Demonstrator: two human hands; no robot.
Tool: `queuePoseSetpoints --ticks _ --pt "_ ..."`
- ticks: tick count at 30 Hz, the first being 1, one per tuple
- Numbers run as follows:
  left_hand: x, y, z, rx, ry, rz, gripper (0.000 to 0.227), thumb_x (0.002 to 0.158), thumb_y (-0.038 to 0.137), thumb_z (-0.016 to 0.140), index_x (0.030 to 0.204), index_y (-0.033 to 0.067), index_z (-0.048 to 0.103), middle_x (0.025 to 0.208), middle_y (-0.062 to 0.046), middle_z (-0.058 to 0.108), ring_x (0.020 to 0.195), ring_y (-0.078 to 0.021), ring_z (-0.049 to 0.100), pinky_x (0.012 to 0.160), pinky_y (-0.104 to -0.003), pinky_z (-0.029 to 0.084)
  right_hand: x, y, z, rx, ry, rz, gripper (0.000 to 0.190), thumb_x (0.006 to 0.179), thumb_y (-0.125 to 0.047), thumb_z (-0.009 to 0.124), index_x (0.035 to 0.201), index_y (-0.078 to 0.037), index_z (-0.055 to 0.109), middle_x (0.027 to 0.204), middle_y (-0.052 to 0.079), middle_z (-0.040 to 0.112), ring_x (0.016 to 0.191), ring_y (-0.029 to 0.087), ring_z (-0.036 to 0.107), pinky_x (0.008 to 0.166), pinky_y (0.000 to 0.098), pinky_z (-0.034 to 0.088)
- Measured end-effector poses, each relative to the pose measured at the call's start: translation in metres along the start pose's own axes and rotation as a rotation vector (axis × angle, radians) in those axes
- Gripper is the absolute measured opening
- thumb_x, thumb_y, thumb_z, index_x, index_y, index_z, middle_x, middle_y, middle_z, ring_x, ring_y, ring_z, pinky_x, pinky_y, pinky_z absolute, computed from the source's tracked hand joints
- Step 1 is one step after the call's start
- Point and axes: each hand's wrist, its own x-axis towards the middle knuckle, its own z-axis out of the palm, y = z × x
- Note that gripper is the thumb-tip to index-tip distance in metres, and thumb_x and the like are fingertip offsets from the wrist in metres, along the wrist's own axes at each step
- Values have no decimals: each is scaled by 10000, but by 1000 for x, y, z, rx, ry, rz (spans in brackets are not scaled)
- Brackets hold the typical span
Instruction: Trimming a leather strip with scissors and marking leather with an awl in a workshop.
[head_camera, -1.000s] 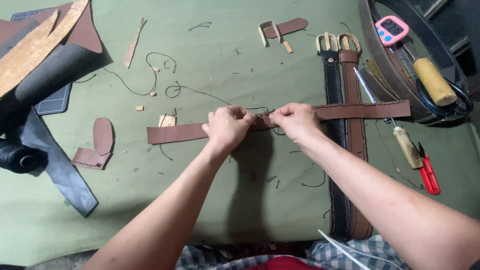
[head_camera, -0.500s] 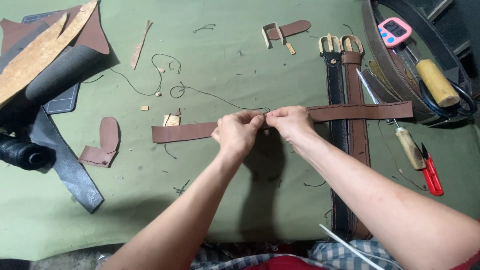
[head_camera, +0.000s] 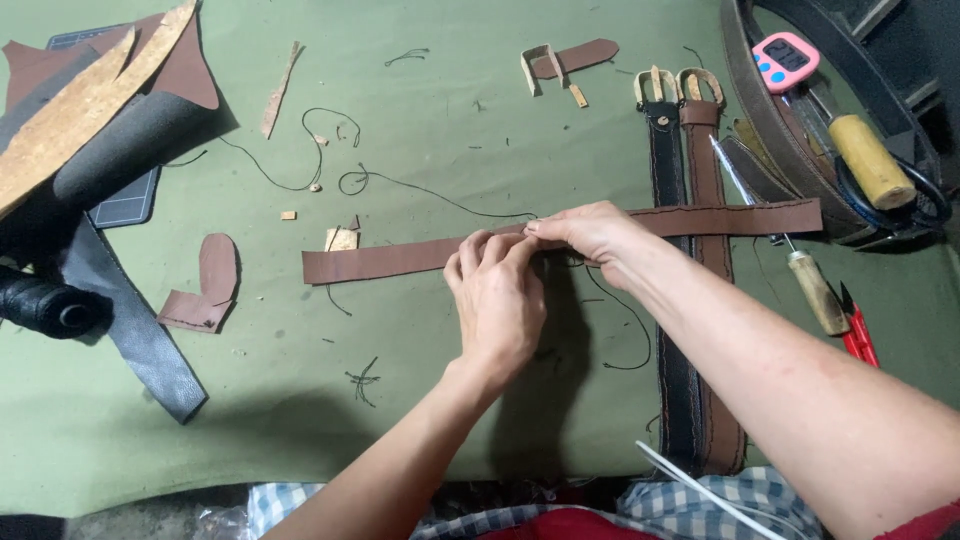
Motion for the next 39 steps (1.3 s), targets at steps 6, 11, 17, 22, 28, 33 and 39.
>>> queuePoseSetpoints --ticks 6,11,17,22,28,33,39 --pt "7 -11 -10 10 -24 -22 272 910 115 635 1149 163 756 1112 -42 656 1289 -279 445 1117 -539 287 41 25 2 27 -36 -24 279 875 -298 766 1104 -139 757 979 21 789 1098 198 719 1169 647 220" --pt "22 -23 -13 -46 -37 -99 222 939 136 649 1142 169 732 1032 -29 659 1172 -250 532 1040 -488 384 36 21 3 26 -28 -7 186 883 -275 755 1038 -172 759 918 -22 801 1002 131 757 1161 625 221" --pt "42 -32 -12 -192 -132 -22 207 951 201 663 1139 242 739 955 -15 643 1039 -241 566 932 -448 447 24 20 4 61 -2 -85 181 785 -154 817 958 -160 761 914 0 793 904 95 745 1095 492 377" --pt "50 -33 -16 -195 -211 -61 181 963 227 641 1056 205 795 933 -36 620 988 -211 530 878 -399 429 27 27 6 151 28 -110 325 762 -51 800 1082 -69 744 981 97 791 929 140 749 942 276 522" --pt "50 -37 -10 -187 -232 -70 187 959 264 653 1050 207 806 927 -47 617 986 -224 520 875 -407 417 35 35 11 -25 208 -133 444 640 -203 937 1058 -176 788 958 85 773 960 191 756 886 306 566" --pt "54 -43 -5 -243 -229 -116 200 955 310 659 1013 201 816 921 -52 622 1006 -230 522 894 -423 410 20 27 13 32 222 -119 562 640 -164 922 1172 -141 743 980 86 759 1001 197 734 937 318 556" --pt "57 -42 -10 -314 -251 -160 213 941 323 664 958 178 819 923 -79 640 1004 -246 541 905 -440 423 8 22 10 150 128 -105 723 697 -92 865 1359 -85 575 1041 101 789 1050 179 708 1023 325 503"
